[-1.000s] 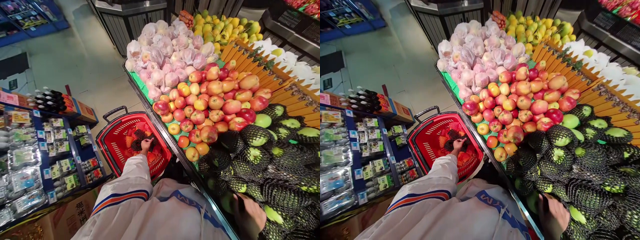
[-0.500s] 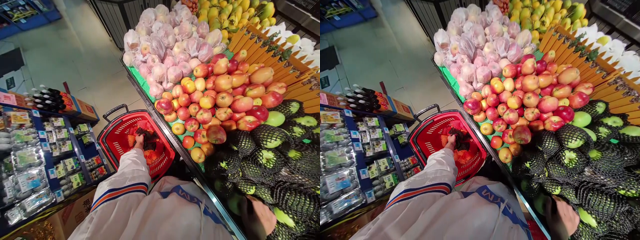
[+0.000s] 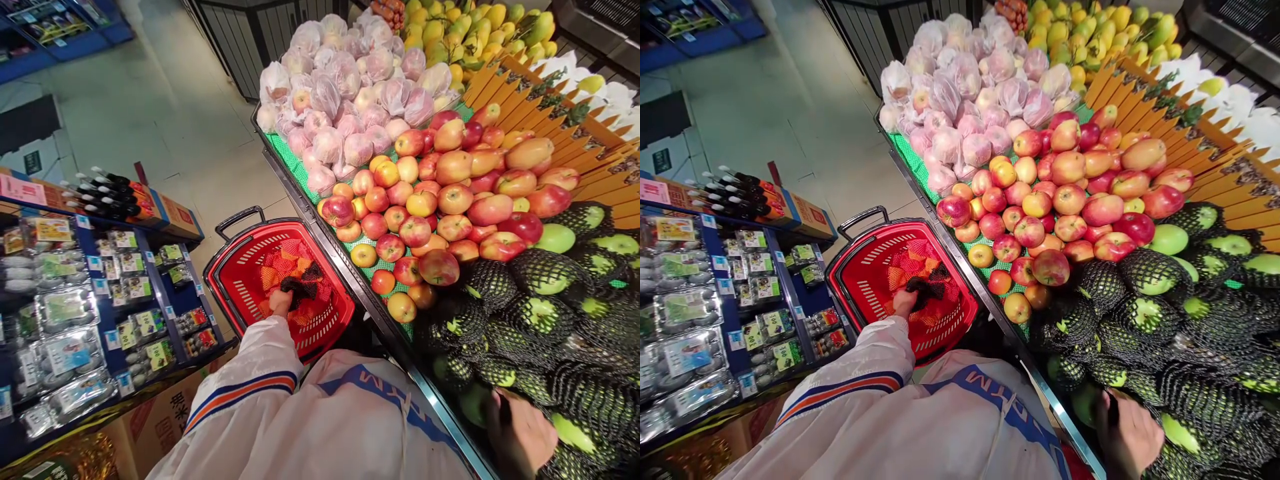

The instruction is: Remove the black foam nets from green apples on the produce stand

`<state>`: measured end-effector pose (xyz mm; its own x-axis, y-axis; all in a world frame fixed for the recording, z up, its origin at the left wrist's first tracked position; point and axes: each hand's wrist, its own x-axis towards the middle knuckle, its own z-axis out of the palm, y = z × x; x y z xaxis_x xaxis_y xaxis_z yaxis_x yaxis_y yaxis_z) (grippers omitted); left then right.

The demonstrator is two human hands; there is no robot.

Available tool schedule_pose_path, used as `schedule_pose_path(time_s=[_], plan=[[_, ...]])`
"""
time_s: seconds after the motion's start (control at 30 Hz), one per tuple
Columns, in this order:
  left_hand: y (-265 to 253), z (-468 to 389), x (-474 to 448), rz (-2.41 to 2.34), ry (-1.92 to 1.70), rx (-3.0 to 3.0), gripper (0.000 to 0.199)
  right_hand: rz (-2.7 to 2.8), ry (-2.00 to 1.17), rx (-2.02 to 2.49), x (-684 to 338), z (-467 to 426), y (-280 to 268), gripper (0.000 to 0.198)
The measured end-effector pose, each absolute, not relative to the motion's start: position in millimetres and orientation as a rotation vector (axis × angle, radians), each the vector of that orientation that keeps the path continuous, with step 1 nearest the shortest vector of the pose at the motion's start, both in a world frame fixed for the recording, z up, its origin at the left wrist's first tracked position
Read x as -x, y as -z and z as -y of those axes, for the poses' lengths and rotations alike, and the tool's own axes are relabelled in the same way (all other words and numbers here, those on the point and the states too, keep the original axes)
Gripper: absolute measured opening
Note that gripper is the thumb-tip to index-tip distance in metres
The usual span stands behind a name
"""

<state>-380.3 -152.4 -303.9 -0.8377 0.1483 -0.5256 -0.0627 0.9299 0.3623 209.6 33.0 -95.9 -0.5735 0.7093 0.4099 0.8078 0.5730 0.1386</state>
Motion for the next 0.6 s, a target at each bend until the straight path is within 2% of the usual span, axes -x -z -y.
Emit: schedule_pose_path(time_s=[0.27, 0.43, 0.6], plan=[[310, 98, 366, -2.301, -0.411, -0.825, 0.023, 2.564, 0.444, 1.301, -212, -31, 96, 0.019], [321, 72, 362, -2.176, -0.37, -0.833, 0.017, 2.55, 0.472, 1.261, -213, -32, 97, 0.016], [325, 65, 361, -2.216, -0.446, -0.597, 0.028, 2.557, 0.46, 1.337, -211, -29, 95, 0.021]])
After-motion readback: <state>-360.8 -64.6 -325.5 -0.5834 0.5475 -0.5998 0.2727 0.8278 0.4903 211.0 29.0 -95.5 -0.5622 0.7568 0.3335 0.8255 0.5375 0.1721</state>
